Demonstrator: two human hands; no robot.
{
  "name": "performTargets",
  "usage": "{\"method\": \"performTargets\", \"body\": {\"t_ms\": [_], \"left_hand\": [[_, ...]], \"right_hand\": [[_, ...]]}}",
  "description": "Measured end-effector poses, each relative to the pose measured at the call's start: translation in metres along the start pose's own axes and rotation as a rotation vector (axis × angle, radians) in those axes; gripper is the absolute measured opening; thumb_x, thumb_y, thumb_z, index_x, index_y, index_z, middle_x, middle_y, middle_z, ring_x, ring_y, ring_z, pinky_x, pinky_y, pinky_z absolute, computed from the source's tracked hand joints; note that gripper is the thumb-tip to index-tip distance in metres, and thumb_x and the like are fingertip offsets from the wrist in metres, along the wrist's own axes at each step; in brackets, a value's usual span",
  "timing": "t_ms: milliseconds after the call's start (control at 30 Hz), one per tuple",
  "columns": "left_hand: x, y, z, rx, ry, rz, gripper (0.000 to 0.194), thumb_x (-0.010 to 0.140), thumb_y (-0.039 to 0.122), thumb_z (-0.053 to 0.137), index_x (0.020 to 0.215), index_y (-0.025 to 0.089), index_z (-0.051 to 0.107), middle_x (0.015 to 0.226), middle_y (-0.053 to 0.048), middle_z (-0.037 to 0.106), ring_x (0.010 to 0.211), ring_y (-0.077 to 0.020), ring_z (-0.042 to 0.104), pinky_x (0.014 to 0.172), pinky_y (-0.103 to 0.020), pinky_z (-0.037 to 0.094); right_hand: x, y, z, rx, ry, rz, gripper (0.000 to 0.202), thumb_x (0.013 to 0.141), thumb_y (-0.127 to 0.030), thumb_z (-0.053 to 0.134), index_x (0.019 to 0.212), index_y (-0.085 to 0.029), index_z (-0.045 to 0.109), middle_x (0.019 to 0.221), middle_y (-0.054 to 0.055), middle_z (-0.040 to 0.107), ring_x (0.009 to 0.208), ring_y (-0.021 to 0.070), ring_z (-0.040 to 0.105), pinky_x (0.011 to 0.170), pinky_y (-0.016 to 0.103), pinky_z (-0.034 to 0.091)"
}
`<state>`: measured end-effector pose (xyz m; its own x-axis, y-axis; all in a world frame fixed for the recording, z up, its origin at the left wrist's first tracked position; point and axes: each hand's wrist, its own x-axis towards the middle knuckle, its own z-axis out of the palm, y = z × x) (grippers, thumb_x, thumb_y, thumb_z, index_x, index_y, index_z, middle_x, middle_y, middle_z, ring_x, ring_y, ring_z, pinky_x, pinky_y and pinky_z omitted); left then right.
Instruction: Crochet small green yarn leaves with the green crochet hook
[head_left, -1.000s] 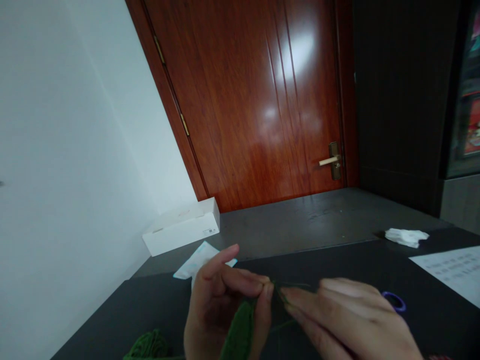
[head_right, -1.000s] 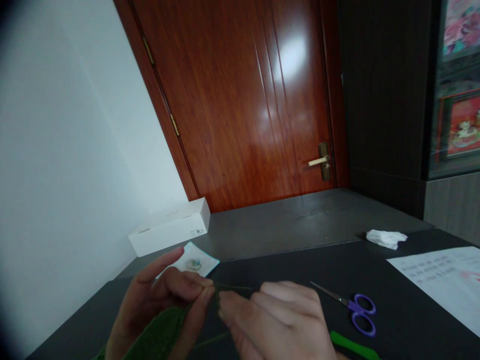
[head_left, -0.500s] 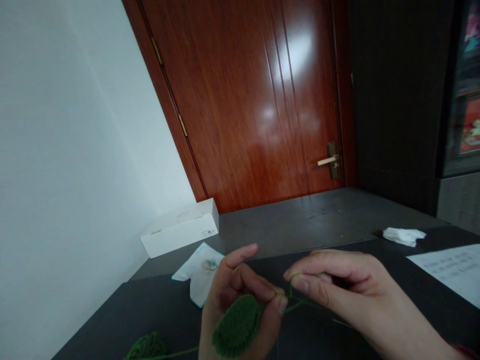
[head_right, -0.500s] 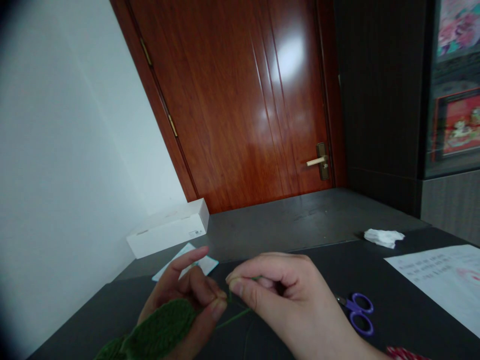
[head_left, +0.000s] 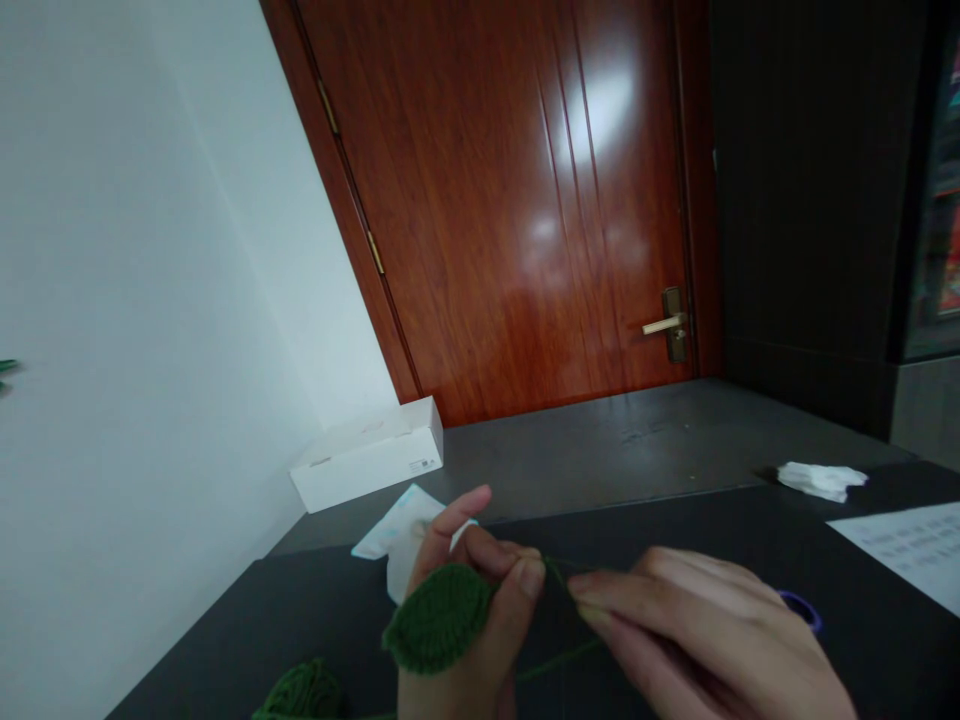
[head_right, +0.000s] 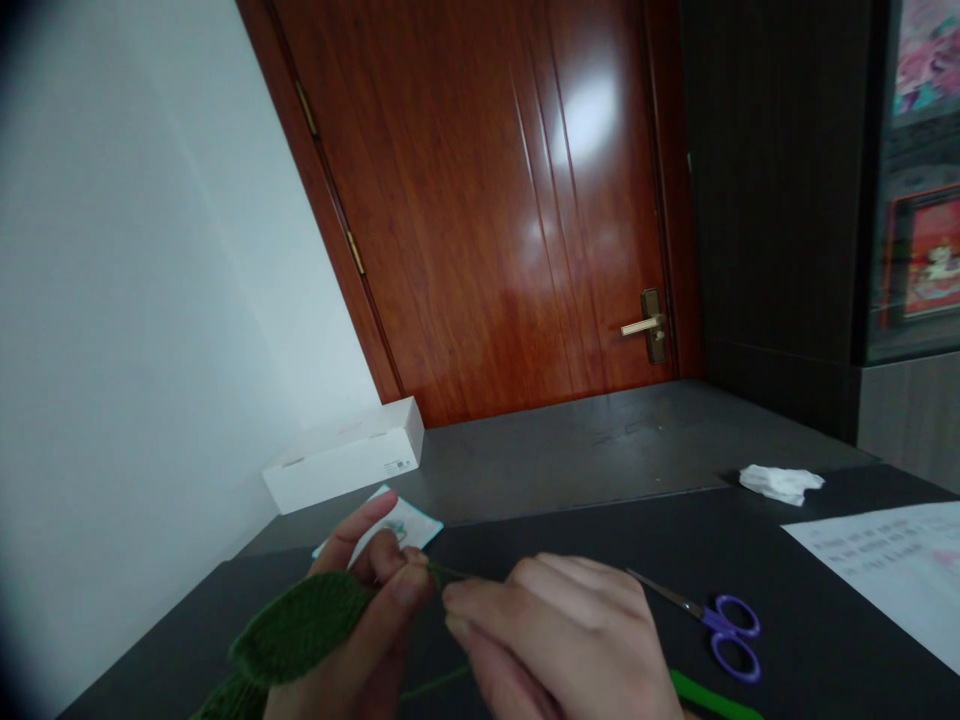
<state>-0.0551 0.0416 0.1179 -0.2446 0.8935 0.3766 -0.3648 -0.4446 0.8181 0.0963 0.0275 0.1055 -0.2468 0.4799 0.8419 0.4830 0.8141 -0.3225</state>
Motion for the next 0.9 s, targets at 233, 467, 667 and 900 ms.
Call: {"method": "performTargets", "body": {"t_ms": [233, 467, 667, 900], "left_hand": [[0.002, 0.001, -0.008, -0.187, -0.070, -0.320, 0.043, 0.060, 0.015, 0.083, 0.099, 0.023, 0.070, 0.064, 0.005, 0.061, 0.058, -0.0072, 0.061, 0.061, -0.017, 0.053], [-0.003, -0.001, -0.011, -0.175, -0.025, -0.415, 0.046, 0.061, 0.020, 0.082, 0.105, 0.023, 0.068, 0.075, 0.002, 0.062, 0.068, -0.0110, 0.062, 0.067, -0.023, 0.054], [-0.001, -0.002, -0.011, -0.197, -0.064, -0.397, 0.046, 0.059, 0.020, 0.084, 0.102, 0.023, 0.069, 0.068, 0.004, 0.060, 0.062, -0.0073, 0.059, 0.065, -0.018, 0.051], [-0.004, 0.005, 0.000, -0.217, -0.064, -0.346, 0.044, 0.056, 0.015, 0.085, 0.096, 0.023, 0.071, 0.061, 0.007, 0.058, 0.054, -0.0054, 0.059, 0.057, -0.015, 0.047]], "right_hand": [[0.004, 0.000, 0.013, 0.465, 0.100, 0.327, 0.013, 0.088, -0.019, 0.054, 0.084, -0.024, 0.065, 0.077, 0.002, 0.065, 0.070, 0.0159, 0.063, 0.061, 0.025, 0.051], [0.006, -0.004, 0.022, 0.704, 0.013, 0.534, 0.018, 0.084, -0.019, 0.059, 0.099, -0.027, 0.062, 0.076, -0.003, 0.063, 0.066, 0.0120, 0.059, 0.061, 0.020, 0.051], [0.005, 0.002, 0.018, 0.626, -0.077, 0.562, 0.014, 0.085, -0.028, 0.059, 0.095, -0.027, 0.069, 0.075, -0.001, 0.065, 0.067, 0.0147, 0.060, 0.059, 0.024, 0.049], [0.011, 0.006, 0.012, 0.601, -0.042, 0.527, 0.014, 0.085, -0.028, 0.058, 0.085, -0.026, 0.072, 0.074, 0.000, 0.064, 0.068, 0.0157, 0.059, 0.061, 0.025, 0.046]]}}
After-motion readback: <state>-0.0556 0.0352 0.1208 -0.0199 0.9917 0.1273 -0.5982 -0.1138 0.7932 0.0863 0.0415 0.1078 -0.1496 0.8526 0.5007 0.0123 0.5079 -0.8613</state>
